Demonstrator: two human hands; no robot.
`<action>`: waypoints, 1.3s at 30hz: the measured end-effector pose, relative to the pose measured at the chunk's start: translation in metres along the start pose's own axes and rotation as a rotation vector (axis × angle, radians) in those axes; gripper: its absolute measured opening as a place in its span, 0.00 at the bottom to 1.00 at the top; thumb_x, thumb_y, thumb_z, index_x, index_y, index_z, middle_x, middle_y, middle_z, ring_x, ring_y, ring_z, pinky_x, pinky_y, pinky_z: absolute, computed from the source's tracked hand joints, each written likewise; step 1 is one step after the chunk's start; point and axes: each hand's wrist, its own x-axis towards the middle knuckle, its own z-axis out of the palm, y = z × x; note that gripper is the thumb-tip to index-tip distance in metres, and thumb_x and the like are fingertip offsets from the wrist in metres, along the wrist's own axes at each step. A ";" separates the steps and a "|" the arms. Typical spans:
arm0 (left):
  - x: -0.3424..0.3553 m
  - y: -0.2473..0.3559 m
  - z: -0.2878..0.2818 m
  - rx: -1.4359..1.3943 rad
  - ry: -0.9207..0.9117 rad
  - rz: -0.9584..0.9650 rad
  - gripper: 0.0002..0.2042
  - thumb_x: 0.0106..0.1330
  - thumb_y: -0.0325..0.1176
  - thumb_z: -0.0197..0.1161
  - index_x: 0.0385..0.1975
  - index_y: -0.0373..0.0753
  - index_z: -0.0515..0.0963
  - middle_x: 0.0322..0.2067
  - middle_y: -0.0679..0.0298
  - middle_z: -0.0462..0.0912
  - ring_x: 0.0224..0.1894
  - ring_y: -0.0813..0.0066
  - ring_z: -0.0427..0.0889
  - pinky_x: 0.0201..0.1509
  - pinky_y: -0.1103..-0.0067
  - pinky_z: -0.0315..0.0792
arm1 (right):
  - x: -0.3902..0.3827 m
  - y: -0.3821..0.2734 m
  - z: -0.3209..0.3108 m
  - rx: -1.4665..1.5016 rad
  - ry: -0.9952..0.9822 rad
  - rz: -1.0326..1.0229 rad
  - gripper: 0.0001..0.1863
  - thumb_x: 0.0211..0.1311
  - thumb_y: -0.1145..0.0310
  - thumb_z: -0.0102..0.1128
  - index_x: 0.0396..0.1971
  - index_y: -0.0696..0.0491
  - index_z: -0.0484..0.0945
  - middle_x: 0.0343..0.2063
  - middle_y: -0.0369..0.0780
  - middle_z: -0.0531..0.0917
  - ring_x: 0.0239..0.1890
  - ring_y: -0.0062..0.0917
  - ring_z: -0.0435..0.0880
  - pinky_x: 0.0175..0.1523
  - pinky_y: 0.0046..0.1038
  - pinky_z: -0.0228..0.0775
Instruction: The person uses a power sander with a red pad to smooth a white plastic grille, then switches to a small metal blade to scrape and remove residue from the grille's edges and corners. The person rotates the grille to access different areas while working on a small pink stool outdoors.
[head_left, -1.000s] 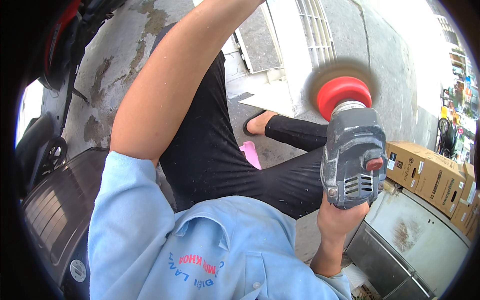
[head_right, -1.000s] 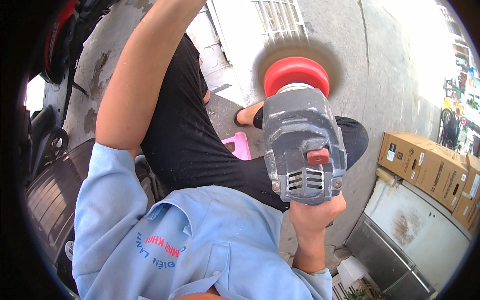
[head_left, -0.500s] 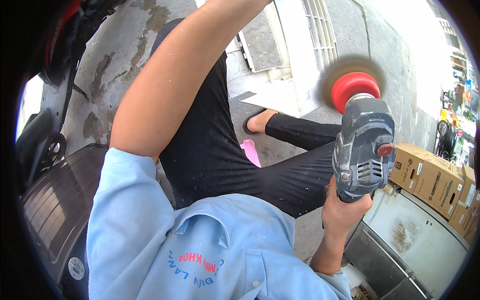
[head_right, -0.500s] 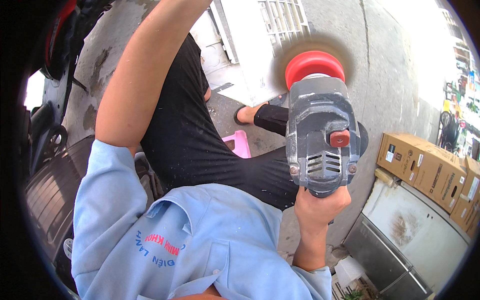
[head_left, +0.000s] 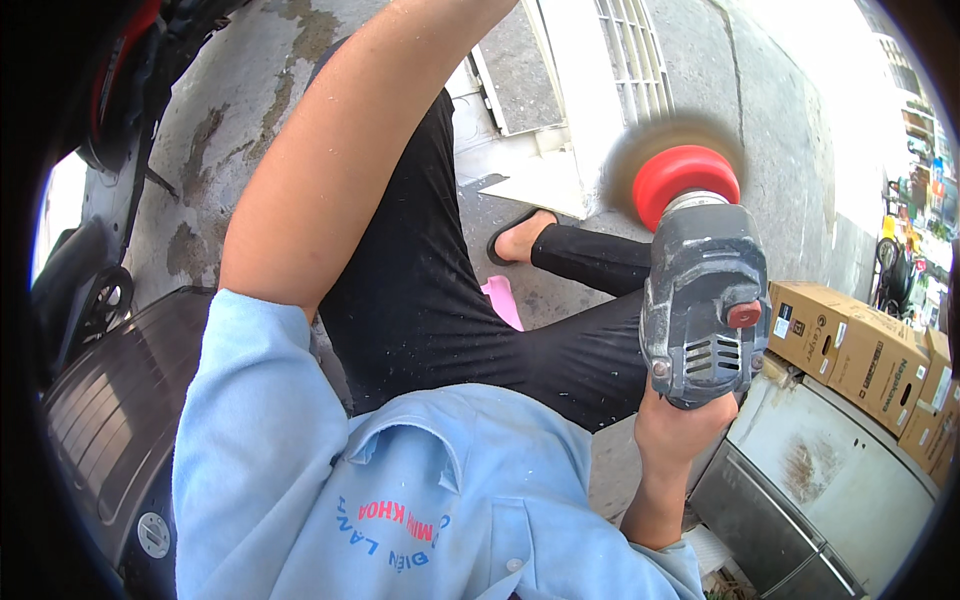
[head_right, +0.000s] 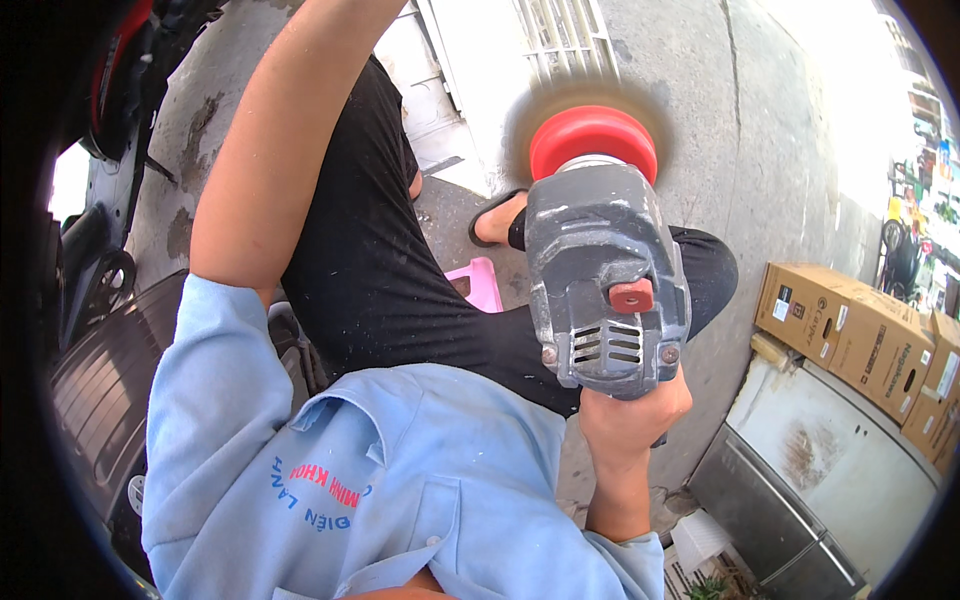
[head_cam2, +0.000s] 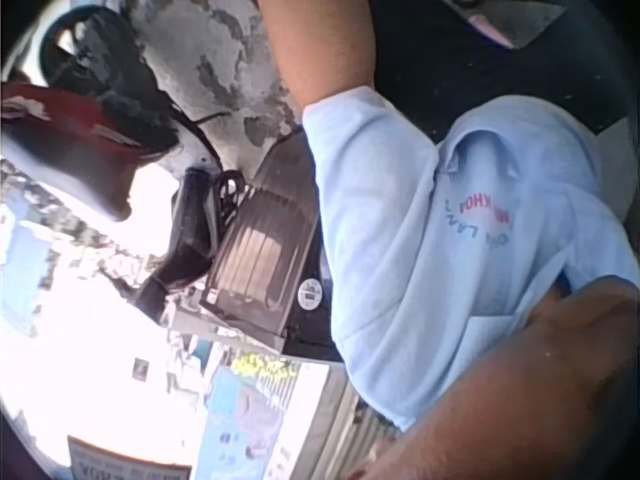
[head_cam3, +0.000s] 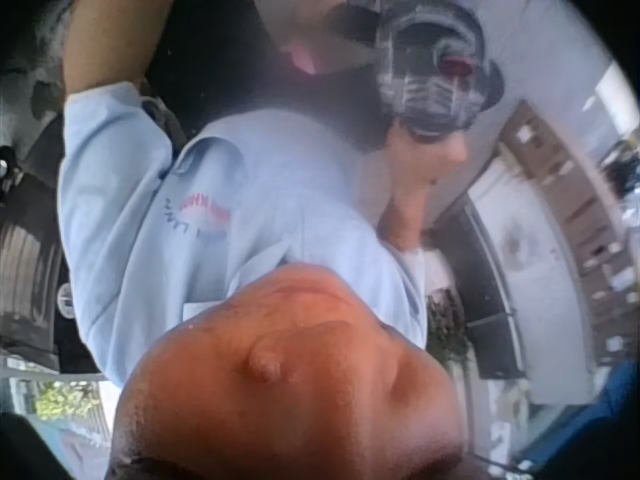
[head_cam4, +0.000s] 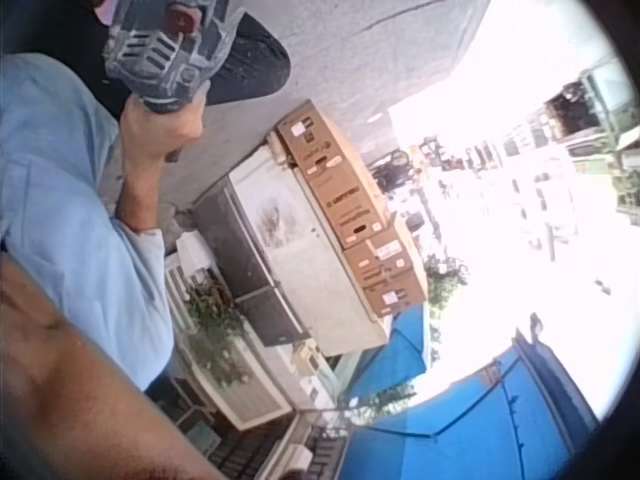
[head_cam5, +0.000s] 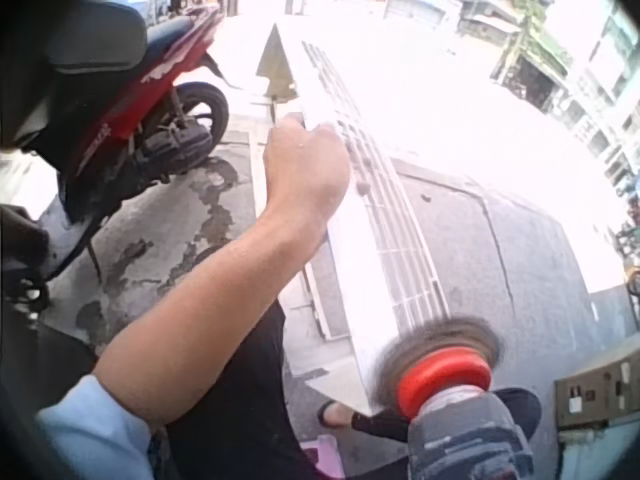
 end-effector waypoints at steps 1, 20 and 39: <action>0.003 -0.003 -0.003 -0.012 -0.070 0.017 0.13 0.66 0.23 0.46 0.41 0.25 0.78 0.25 0.51 0.84 0.23 0.64 0.85 0.24 0.71 0.78 | 0.002 0.001 -0.002 -0.064 -0.011 0.041 0.12 0.49 0.79 0.71 0.36 0.65 0.82 0.26 0.44 0.87 0.29 0.33 0.87 0.40 0.31 0.74; 0.044 -0.021 -0.021 -0.006 0.079 0.158 0.18 0.63 0.25 0.48 0.47 0.22 0.79 0.37 0.46 0.85 0.36 0.60 0.86 0.36 0.70 0.78 | -0.020 0.026 -0.019 -0.159 0.043 0.221 0.08 0.57 0.79 0.70 0.34 0.64 0.81 0.27 0.42 0.85 0.26 0.24 0.84 0.36 0.26 0.73; 0.065 -0.034 -0.033 -0.001 -0.131 -0.354 0.13 0.71 0.29 0.47 0.41 0.26 0.77 0.25 0.54 0.80 0.21 0.65 0.80 0.25 0.72 0.75 | 0.000 0.128 -0.089 0.481 0.527 0.569 0.14 0.68 0.74 0.64 0.50 0.63 0.76 0.29 0.37 0.76 0.19 0.16 0.68 0.25 0.23 0.63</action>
